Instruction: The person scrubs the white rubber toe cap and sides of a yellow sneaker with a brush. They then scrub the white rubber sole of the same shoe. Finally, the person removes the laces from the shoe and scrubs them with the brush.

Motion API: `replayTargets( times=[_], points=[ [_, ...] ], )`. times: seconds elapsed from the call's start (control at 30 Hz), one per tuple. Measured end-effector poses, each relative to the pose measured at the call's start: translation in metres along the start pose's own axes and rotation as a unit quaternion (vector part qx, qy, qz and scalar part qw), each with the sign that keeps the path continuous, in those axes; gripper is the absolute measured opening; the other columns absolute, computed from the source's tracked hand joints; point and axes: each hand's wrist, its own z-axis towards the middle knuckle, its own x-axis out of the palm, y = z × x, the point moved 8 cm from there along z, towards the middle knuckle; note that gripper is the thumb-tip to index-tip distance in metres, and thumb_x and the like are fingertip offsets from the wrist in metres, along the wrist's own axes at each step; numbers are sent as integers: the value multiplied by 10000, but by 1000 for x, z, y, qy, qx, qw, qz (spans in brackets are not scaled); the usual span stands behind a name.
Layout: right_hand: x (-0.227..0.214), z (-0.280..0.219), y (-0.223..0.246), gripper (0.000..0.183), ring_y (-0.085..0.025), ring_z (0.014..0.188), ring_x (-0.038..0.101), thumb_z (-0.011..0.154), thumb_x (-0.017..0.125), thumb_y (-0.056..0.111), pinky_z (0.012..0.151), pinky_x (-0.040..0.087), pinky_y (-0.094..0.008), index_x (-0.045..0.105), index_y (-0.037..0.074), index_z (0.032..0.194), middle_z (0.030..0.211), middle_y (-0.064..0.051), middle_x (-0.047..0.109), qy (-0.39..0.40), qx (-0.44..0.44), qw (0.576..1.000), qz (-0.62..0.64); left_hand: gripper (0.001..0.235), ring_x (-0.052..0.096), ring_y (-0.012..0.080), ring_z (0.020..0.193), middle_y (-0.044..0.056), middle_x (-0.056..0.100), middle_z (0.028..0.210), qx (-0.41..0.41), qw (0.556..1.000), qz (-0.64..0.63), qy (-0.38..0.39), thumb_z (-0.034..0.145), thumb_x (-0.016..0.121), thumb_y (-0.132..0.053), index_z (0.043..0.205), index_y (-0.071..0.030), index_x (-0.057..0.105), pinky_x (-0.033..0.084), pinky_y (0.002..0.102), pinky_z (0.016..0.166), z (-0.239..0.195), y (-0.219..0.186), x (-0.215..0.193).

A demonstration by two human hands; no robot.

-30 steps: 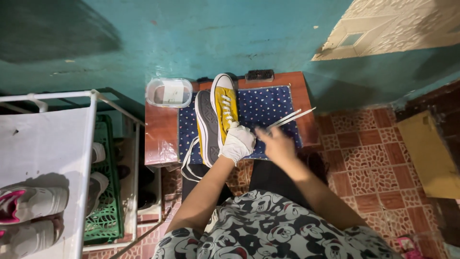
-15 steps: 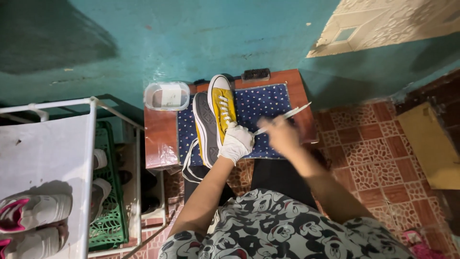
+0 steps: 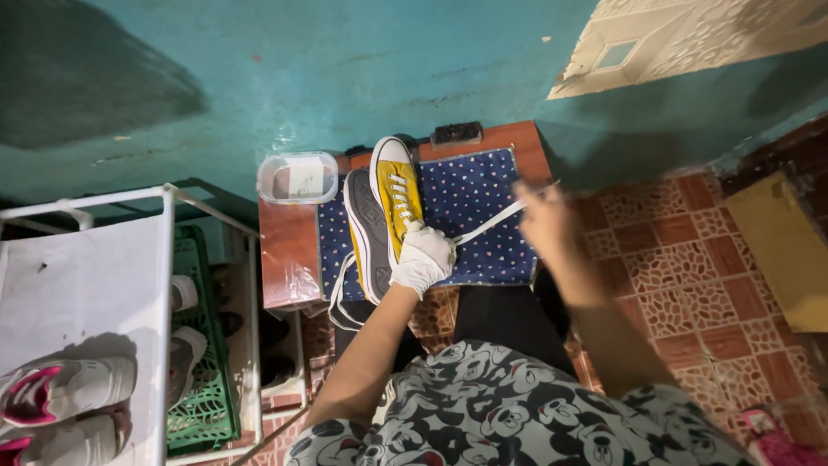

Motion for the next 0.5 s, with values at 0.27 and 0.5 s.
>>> replayTargets(
  times=[0.27, 0.5],
  points=[
    [-28, -8, 11, 583, -366, 861, 690, 826, 712, 151, 667, 590, -493, 685, 394, 1355, 980, -161, 607, 20, -33, 996, -78, 208, 701, 168, 809, -70, 720, 758, -4, 999, -26, 18, 765, 581, -459, 710, -325, 730, 354, 455, 1025, -1, 4, 4],
    [-19, 20, -22, 640, -359, 1006, 708, 821, 678, 170, 797, 611, -506, 649, 425, 1407, 1187, -128, 586, 52, 68, 996, -29, 207, 709, 189, 754, -61, 724, 725, -9, 1000, 8, 19, 795, 550, -362, 709, -300, 727, 383, 472, 960, 4, 0, -7]
  ],
)
